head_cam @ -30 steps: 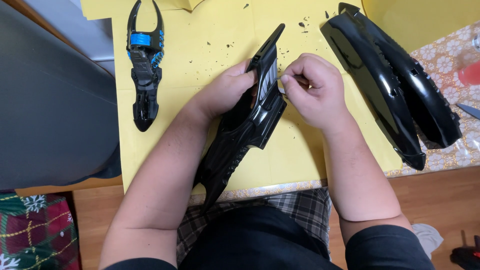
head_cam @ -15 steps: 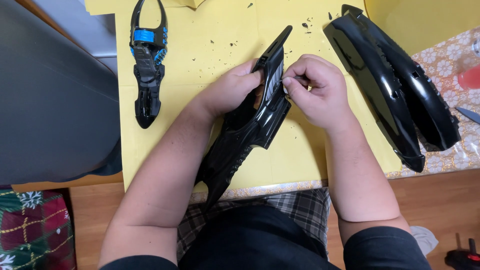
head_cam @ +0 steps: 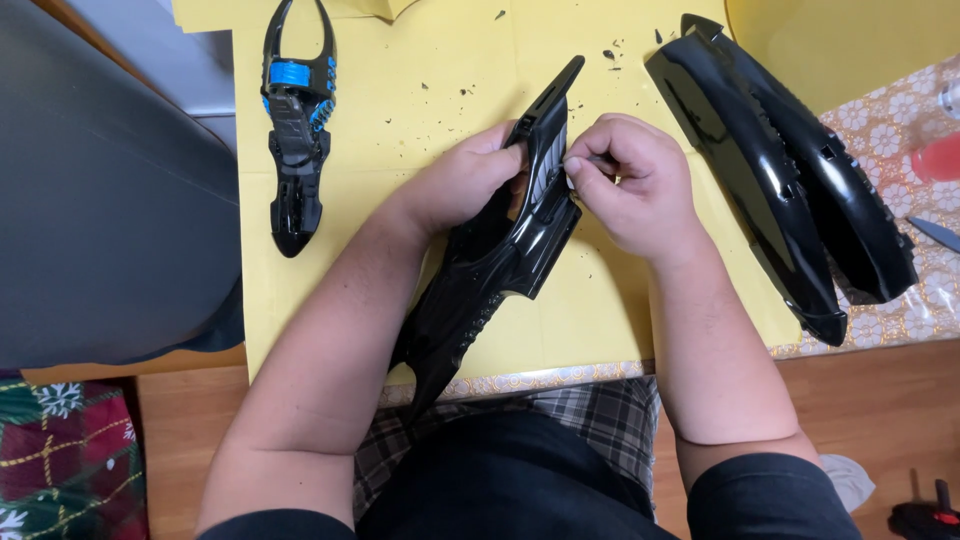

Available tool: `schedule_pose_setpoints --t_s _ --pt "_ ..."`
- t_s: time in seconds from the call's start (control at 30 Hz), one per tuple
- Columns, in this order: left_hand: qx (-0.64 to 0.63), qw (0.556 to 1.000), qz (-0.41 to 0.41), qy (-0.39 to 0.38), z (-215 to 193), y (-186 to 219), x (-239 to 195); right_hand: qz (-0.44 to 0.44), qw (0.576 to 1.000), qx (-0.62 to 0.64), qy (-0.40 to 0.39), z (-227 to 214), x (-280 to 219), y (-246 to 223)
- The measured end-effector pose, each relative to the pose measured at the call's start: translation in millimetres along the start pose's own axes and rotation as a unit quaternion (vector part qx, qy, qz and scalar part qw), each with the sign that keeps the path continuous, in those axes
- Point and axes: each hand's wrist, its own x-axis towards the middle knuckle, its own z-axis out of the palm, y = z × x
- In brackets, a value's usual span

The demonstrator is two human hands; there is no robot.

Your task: The person holds a black plastic motorcycle fairing and uses a small metal tool to scrape and clean the surface. They then insert a small black plastic piece into a slot on the fairing and press it into place.

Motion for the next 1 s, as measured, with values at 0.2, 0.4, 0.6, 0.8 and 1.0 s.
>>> schedule_pose_setpoints --t_s 0.2,0.4,0.6,0.8,1.0 --pt "-0.001 1.000 -0.006 0.004 2 8 -6 0.001 1.000 -0.003 0.000 0 1 0" --pt "0.017 1.000 -0.009 0.013 3 11 -7 -0.002 1.000 0.000 -0.007 -2 0 3" --pt "0.036 0.999 -0.013 0.026 0 1 2 -0.010 0.998 0.050 0.029 -6 3 -2" --pt "0.050 0.995 -0.013 0.083 -5 8 -3 0.002 0.999 0.031 0.015 -9 1 -7" --pt "0.065 0.995 -0.017 0.079 -9 5 -1 -0.046 0.997 -0.061 0.009 -1 2 -1"
